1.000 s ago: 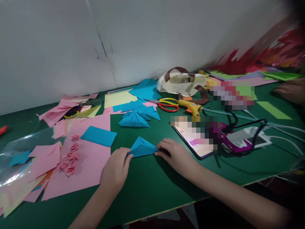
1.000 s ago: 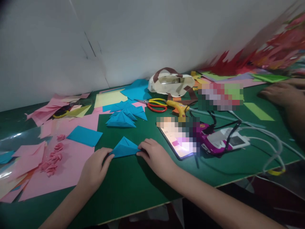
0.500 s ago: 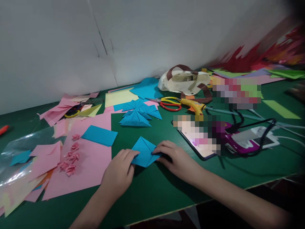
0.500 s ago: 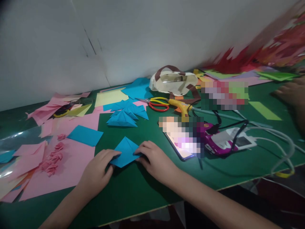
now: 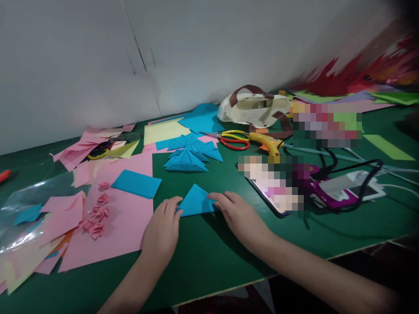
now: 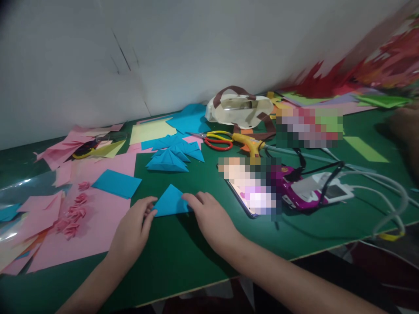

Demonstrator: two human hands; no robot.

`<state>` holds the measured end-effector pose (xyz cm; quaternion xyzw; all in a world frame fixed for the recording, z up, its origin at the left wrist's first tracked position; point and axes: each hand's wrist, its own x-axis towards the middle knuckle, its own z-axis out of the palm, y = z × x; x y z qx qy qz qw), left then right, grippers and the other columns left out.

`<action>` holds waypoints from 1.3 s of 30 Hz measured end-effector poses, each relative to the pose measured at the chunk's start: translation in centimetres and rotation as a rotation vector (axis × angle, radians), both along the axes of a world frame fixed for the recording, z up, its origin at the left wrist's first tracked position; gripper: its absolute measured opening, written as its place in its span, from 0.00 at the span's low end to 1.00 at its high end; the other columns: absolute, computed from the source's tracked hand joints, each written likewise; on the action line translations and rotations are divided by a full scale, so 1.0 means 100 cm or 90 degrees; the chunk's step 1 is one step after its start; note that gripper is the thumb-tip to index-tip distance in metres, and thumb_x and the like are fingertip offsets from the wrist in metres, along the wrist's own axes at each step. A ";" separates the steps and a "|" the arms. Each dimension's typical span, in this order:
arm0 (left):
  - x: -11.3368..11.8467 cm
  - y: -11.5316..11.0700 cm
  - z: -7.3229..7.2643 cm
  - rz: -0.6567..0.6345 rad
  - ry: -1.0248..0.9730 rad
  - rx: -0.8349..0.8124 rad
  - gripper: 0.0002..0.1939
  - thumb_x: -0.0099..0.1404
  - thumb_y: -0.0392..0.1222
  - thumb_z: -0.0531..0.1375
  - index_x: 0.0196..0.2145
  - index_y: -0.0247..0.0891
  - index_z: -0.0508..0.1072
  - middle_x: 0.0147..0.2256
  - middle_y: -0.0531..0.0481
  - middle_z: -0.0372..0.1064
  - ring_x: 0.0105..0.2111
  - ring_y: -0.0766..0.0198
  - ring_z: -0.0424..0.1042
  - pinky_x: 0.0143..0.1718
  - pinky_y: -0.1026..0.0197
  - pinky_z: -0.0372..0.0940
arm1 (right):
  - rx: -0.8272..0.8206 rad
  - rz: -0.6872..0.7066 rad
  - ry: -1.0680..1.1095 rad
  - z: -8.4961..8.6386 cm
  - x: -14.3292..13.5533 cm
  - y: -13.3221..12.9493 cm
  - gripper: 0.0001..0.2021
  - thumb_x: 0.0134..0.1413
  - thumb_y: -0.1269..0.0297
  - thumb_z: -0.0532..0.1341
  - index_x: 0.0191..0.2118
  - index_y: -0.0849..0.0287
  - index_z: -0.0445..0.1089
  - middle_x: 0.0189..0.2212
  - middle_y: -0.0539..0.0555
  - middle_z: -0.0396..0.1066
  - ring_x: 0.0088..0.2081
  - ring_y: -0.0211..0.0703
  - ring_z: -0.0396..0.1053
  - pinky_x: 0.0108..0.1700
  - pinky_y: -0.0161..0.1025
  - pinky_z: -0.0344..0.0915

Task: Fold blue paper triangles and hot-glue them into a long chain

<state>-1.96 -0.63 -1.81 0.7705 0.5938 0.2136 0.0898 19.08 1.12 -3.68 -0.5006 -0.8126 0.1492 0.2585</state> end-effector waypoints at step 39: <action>0.010 -0.022 -0.012 -0.114 0.255 0.159 0.22 0.61 0.24 0.45 0.50 0.32 0.66 0.45 0.39 0.69 0.46 0.54 0.68 0.44 0.51 0.67 | 0.193 0.173 -0.101 0.007 -0.004 -0.009 0.14 0.61 0.70 0.51 0.48 0.62 0.68 0.41 0.59 0.71 0.42 0.46 0.66 0.40 0.43 0.67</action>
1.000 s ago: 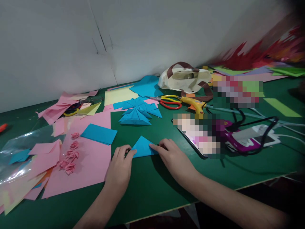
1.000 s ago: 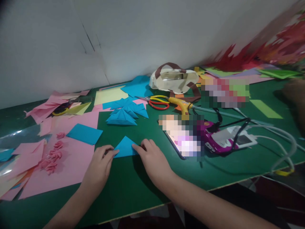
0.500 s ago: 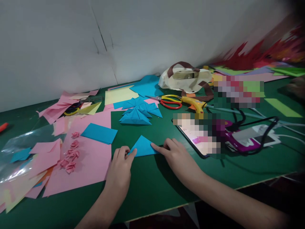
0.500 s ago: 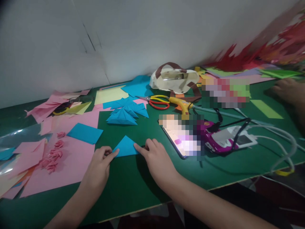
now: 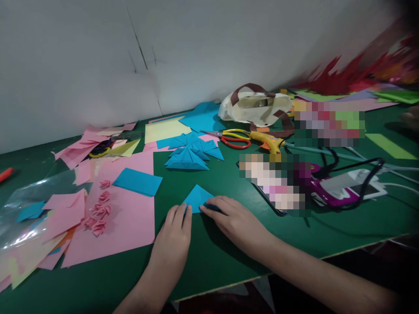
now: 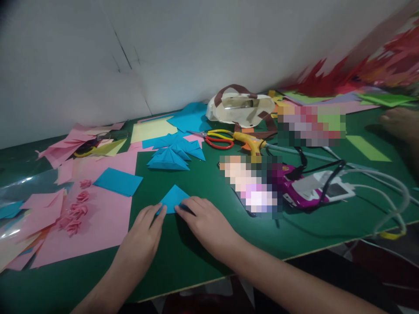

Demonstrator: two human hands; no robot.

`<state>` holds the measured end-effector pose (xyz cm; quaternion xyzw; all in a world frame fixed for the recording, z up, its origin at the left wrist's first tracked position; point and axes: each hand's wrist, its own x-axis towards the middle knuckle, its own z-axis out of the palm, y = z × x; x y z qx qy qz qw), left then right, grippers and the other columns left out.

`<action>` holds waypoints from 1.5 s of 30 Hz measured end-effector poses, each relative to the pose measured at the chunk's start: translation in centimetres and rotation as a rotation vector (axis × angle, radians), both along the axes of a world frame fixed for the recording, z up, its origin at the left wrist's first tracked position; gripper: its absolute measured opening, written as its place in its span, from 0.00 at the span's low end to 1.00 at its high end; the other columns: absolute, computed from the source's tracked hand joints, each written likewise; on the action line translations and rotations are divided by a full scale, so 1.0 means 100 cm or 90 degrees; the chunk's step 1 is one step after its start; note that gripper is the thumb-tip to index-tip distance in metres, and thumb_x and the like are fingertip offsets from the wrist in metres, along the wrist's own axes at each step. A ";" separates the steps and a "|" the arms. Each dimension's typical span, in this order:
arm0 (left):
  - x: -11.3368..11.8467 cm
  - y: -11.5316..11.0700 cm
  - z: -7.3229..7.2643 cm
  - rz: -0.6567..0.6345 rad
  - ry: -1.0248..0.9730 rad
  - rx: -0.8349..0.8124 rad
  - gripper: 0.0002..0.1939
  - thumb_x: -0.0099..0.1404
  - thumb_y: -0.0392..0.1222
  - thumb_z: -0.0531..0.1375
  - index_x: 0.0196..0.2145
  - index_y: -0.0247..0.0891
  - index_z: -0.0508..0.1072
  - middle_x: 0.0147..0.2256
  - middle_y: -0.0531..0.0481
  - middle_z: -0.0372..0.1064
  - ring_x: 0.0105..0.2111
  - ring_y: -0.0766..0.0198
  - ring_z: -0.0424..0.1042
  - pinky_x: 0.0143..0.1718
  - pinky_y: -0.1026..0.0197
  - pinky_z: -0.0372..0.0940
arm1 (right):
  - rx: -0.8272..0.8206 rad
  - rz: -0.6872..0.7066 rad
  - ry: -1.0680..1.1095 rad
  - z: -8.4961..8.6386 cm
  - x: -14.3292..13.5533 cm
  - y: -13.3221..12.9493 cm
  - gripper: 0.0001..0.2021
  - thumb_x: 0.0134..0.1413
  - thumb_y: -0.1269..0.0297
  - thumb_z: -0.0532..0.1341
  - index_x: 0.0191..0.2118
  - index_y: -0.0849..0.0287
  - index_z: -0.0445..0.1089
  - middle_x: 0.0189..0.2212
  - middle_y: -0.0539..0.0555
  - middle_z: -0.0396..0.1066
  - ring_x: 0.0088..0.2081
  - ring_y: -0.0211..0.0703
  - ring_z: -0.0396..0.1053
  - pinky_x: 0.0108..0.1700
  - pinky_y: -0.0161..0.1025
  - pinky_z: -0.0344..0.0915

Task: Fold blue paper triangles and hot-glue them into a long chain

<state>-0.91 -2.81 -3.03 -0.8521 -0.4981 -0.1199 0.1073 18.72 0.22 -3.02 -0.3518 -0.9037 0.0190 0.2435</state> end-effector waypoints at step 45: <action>0.022 0.012 0.037 0.296 -0.900 -0.467 0.11 0.51 0.48 0.64 0.27 0.37 0.78 0.25 0.49 0.76 0.27 0.62 0.74 0.30 0.63 0.68 | -0.635 -0.035 0.372 0.023 -0.030 -0.018 0.12 0.53 0.58 0.58 0.29 0.61 0.71 0.22 0.48 0.67 0.25 0.33 0.59 0.26 0.31 0.55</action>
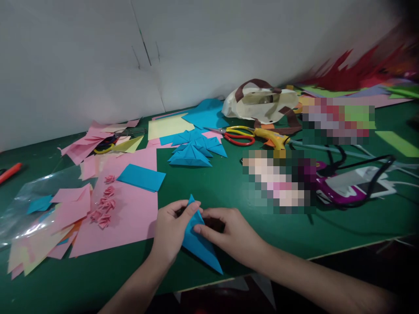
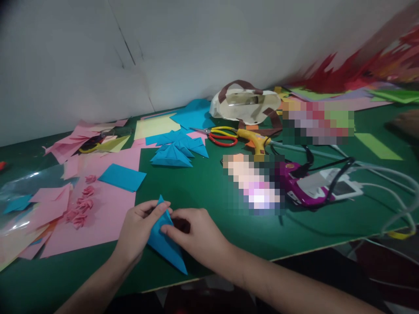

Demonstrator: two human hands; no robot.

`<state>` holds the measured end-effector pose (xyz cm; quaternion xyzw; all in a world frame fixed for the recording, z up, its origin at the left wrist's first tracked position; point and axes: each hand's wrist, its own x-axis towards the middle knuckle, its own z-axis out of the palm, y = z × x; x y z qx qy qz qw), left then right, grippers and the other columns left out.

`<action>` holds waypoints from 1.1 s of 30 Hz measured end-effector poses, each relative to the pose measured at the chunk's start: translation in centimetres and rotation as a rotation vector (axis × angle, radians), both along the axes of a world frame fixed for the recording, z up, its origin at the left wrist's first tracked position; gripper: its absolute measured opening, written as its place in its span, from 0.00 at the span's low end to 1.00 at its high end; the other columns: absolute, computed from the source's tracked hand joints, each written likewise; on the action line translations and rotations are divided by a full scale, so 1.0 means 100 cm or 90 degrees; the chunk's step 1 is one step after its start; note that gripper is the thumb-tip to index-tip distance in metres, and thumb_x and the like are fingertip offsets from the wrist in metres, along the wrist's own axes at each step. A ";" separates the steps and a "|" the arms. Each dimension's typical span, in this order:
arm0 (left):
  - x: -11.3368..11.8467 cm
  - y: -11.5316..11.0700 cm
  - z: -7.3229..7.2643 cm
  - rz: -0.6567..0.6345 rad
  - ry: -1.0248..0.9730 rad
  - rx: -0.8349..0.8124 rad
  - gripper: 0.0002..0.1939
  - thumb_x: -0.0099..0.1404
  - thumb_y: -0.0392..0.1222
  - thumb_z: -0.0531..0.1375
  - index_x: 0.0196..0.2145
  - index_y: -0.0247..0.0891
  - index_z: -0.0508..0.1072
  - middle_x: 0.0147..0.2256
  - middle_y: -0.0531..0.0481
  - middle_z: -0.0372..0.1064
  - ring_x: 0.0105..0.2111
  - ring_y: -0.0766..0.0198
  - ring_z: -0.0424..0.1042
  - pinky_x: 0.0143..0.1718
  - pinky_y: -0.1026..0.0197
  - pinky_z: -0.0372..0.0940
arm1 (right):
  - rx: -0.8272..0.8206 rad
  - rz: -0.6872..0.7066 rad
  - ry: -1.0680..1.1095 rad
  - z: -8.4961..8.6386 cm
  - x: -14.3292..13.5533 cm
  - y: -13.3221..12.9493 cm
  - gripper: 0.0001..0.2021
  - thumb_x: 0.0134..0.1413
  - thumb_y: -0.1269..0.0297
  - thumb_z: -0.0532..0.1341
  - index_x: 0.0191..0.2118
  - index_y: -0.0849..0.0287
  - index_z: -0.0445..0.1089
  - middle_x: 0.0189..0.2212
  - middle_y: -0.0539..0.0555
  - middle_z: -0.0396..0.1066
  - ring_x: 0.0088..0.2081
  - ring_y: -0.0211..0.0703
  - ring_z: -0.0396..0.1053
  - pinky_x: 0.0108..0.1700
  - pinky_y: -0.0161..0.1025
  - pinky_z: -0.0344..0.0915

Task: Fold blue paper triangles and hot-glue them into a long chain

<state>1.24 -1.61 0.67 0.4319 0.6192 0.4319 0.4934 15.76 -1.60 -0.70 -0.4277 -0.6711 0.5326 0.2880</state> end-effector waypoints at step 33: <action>0.007 -0.002 0.003 0.079 -0.154 -0.032 0.09 0.42 0.40 0.68 0.25 0.37 0.76 0.25 0.50 0.75 0.27 0.65 0.73 0.30 0.66 0.67 | -0.034 -0.046 0.088 -0.005 -0.004 -0.006 0.21 0.57 0.52 0.51 0.19 0.60 0.55 0.18 0.45 0.47 0.23 0.32 0.48 0.24 0.32 0.48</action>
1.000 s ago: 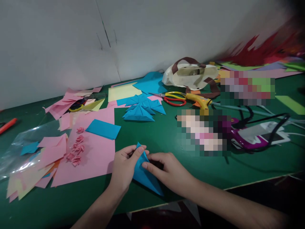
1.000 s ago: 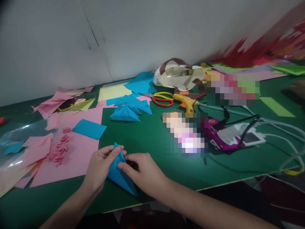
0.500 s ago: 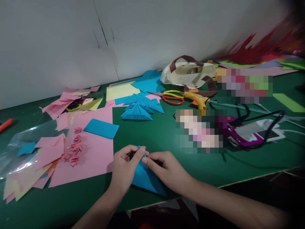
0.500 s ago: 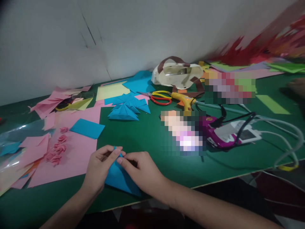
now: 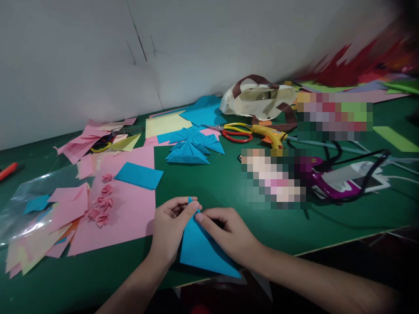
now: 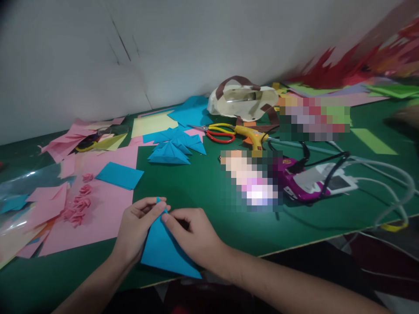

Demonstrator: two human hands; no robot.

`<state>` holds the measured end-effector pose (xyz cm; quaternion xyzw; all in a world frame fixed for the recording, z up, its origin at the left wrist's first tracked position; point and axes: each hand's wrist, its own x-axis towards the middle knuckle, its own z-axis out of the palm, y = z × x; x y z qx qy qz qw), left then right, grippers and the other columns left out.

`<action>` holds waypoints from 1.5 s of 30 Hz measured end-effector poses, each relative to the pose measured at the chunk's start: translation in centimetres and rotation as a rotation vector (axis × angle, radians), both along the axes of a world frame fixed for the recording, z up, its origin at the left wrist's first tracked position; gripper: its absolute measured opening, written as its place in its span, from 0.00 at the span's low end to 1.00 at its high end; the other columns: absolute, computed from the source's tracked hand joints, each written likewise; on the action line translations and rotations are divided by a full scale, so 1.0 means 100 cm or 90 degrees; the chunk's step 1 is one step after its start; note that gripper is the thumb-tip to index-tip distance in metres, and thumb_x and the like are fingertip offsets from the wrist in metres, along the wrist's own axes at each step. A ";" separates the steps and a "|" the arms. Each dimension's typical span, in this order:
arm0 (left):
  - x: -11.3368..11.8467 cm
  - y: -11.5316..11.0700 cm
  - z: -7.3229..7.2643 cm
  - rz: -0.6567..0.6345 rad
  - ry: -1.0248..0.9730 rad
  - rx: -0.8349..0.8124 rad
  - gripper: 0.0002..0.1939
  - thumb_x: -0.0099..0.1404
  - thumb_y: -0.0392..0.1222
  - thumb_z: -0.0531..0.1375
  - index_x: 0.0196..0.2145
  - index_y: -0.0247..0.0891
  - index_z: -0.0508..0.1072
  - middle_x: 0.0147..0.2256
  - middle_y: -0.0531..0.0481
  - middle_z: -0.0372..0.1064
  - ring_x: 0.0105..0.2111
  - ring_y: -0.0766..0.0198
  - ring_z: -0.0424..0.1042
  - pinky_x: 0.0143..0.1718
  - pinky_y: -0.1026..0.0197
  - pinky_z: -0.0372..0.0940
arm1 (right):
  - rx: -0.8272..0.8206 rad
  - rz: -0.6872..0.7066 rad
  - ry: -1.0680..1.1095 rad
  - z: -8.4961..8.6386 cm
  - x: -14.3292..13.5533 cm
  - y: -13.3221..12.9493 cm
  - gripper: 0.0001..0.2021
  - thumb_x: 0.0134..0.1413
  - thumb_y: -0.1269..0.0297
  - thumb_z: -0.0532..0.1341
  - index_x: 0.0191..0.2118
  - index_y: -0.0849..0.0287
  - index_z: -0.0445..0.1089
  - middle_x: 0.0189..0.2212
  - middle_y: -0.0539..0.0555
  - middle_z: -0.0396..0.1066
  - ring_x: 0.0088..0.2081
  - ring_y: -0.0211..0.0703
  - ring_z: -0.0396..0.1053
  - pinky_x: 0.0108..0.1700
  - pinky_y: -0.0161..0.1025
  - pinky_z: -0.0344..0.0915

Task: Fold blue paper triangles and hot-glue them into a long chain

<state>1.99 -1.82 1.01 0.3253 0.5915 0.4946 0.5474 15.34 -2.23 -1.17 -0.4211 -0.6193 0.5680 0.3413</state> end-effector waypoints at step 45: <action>-0.018 0.006 0.006 -0.119 0.377 0.010 0.16 0.61 0.55 0.52 0.26 0.41 0.56 0.17 0.62 0.53 0.15 0.70 0.59 0.18 0.67 0.55 | -0.239 0.068 0.031 0.010 0.017 0.025 0.19 0.50 0.49 0.59 0.22 0.61 0.68 0.14 0.46 0.66 0.14 0.27 0.56 0.19 0.28 0.54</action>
